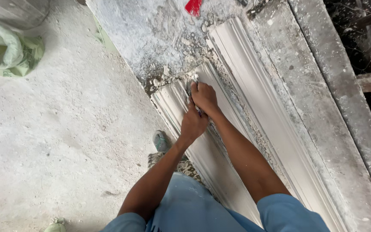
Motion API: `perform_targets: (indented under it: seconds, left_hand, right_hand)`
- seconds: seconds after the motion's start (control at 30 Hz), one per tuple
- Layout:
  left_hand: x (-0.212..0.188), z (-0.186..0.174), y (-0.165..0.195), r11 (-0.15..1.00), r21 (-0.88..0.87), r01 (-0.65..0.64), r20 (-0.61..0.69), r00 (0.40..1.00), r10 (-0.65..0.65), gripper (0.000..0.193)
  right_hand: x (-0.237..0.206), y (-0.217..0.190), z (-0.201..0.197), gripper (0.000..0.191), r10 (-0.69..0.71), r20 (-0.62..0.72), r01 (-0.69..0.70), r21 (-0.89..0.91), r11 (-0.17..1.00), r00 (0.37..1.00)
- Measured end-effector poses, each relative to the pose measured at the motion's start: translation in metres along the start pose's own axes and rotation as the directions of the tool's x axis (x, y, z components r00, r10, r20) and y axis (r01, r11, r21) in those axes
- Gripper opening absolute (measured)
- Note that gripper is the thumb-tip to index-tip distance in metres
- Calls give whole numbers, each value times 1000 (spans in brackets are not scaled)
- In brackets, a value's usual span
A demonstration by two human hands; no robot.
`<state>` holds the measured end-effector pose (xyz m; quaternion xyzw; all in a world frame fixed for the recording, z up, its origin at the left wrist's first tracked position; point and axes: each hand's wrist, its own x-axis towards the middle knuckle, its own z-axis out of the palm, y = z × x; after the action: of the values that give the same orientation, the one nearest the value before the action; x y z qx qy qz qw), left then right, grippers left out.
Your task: The person uses a small putty knife to scrape excess plaster residue from the grooves of decorative cornice moldings laid on a workbench, working along the lengths of several moldings and steadying each piece with the other hand.
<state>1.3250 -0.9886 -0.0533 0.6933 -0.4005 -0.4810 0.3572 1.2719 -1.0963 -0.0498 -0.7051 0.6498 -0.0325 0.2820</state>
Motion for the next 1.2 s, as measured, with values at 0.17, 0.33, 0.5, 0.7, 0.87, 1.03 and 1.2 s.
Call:
perform_targets:
  seconds: [0.17, 0.33, 0.5, 0.7, 0.87, 1.03, 1.2]
  left_hand:
    - [11, 5, -9, 1000, 16, -8, 60, 998, 7, 83]
    - [18, 9, -18, 996, -19, -90, -72, 993, 88, 76]
    - [25, 1, -11, 994, 113, 0, -21, 1000, 2, 55]
    - [0, -24, -12, 971, -103, -215, -61, 976, 210, 78]
    - [-64, -23, -40, 894, -39, -446, -53, 894, 444, 58]
    - [-82, -15, -38, 996, 51, -77, 82, 994, 72, 57]
    - [-41, -7, -7, 988, -93, -125, 13, 992, 126, 59]
  right_hand:
    - [4, -14, -8, 57, -37, -62, 33, -71, 997, 997]
    - [7, -18, -6, 58, -72, -69, 67, -66, 996, 995]
    - [10, -25, -7, 56, -57, -121, 48, -77, 996, 991]
    - [-18, -22, -4, 55, -94, -16, 95, 197, 976, 995]
    - [-111, 71, 9, 43, -225, 201, 25, 690, 724, 953]
    - [-191, 164, 13, 37, -63, -35, 70, 675, 735, 997]
    - [-243, 211, 25, 24, 110, -340, 55, 439, 897, 934]
